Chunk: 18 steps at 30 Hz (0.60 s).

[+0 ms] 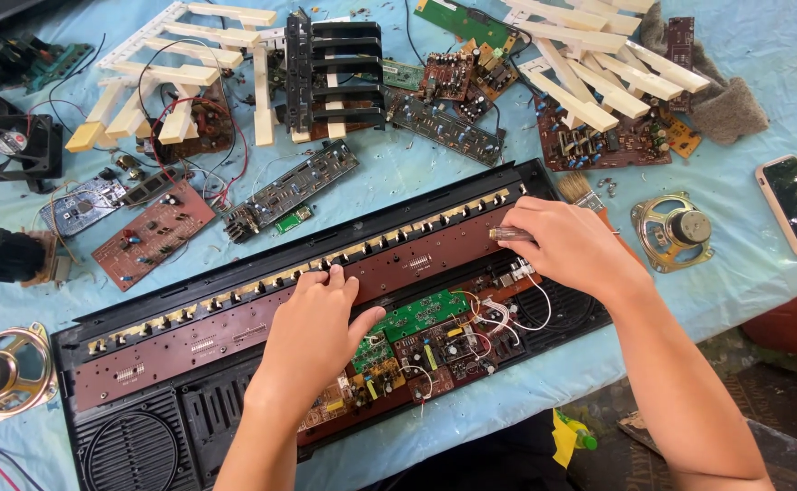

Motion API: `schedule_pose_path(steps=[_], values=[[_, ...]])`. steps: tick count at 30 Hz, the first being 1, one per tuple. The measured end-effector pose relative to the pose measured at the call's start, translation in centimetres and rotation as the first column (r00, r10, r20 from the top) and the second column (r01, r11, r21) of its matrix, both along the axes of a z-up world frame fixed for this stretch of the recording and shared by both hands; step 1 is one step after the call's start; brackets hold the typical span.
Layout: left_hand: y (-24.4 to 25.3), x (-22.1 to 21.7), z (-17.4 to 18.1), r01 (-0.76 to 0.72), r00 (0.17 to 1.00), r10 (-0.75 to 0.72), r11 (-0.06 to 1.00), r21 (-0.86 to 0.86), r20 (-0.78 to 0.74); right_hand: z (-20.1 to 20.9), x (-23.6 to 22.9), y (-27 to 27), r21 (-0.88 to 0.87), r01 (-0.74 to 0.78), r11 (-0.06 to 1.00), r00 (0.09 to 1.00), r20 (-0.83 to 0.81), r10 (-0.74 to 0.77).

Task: The person uses a screwdriver to remove screws from the metal chassis of a disassembled electronic device, likely a keyboard or synthesizer. They systematically unscrew fasteners along the top edge of the device and place them on the table, which is covered with various electronic components and circuit boards.

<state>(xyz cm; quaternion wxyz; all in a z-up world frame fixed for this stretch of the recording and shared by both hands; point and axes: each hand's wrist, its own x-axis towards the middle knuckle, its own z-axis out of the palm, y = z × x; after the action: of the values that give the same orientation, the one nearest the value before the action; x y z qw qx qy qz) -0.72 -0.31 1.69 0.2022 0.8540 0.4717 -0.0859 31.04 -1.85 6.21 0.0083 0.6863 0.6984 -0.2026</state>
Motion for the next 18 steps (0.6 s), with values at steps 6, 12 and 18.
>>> schedule_pose_path(steps=[6,12,18], values=[[0.0,0.0,-0.4,0.002,1.0,-0.002,1.0,0.015,-0.005,-0.9,0.5,-0.3,0.048,-0.046,0.998,0.998,0.048,0.044],[0.0,0.1,-0.3,0.006,1.0,-0.006,1.0,0.021,-0.013,-2.2,0.7,-0.9,0.101,-0.106,0.989,0.986,0.141,0.091],[0.0,0.1,-0.5,0.009,1.0,-0.009,0.999,0.044,-0.017,-4.4,0.9,-2.4,0.224,-0.161,0.961,0.965,0.238,0.106]])
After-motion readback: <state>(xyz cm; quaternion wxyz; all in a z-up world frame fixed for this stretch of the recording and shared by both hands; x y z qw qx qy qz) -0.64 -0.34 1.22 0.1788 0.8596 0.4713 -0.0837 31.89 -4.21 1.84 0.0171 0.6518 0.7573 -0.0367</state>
